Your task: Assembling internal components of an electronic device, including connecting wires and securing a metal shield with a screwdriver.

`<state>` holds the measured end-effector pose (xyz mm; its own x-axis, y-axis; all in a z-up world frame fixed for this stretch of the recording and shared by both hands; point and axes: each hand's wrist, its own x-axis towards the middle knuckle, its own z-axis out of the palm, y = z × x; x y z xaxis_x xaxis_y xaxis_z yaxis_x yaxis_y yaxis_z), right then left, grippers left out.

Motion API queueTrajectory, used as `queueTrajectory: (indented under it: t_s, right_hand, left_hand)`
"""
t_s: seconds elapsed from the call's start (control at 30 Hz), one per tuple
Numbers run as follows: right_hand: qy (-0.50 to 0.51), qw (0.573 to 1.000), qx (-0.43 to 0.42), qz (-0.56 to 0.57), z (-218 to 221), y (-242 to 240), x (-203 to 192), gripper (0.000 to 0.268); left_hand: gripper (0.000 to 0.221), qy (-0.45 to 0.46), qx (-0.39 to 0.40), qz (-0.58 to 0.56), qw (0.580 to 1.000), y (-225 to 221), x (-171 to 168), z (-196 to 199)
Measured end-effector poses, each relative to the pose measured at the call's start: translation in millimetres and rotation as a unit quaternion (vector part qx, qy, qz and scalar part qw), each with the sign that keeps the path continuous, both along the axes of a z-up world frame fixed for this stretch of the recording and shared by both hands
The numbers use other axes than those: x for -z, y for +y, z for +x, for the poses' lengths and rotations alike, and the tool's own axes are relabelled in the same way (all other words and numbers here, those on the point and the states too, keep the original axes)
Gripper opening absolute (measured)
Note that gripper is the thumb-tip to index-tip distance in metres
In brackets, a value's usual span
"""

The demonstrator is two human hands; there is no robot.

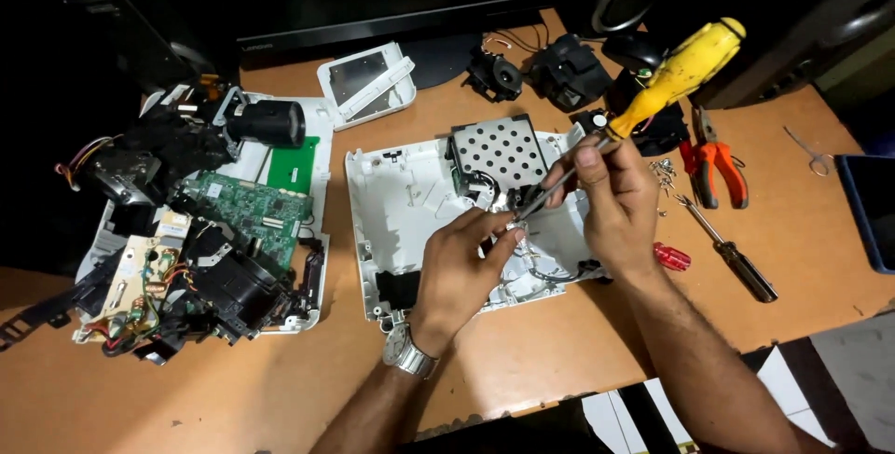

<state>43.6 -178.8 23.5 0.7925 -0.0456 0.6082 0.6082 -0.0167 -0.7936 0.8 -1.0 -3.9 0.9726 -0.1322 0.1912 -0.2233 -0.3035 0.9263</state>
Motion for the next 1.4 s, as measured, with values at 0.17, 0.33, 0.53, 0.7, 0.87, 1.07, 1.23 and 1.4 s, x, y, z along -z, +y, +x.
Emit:
queueTrajectory:
  t_s: [0.17,0.33,0.53,0.7,0.87,1.07,1.23,1.4]
  right_hand:
    - [-0.001,1.000,-0.005,0.010,-1,2,-1,0.020]
    - [-0.001,1.000,-0.010,0.011,-3,3,-3,0.021]
    - [-0.013,1.000,0.000,0.009,-1,-3,-1,0.022]
    - [-0.023,1.000,-0.001,0.003,-1,-3,-1,0.022]
    - [-0.029,1.000,-0.007,-0.001,-1,0,-1,0.022]
    - [-0.036,0.999,-0.026,-0.015,-5,0,-1,0.022]
    - [-0.046,0.998,-0.043,-0.022,-6,0,3,0.024]
    - [-0.051,0.998,-0.021,-0.029,-13,1,-3,0.021]
  left_hand:
    - [0.026,0.001,-0.001,-0.024,1.000,-3,2,2]
    - [0.019,-0.025,-0.009,-0.049,0.998,-4,0,1]
    - [0.015,-0.071,-0.029,-0.018,0.997,-4,2,0]
    - [0.014,-0.082,-0.035,-0.009,0.996,-6,2,0]
    - [0.015,-0.083,-0.038,-0.008,0.996,-6,2,-1]
    - [0.017,-0.092,-0.036,0.021,0.995,-5,3,1]
    - [0.014,-0.117,-0.022,0.050,0.992,-3,4,1]
    - [0.016,-0.142,-0.013,0.111,0.983,-7,-6,-2]
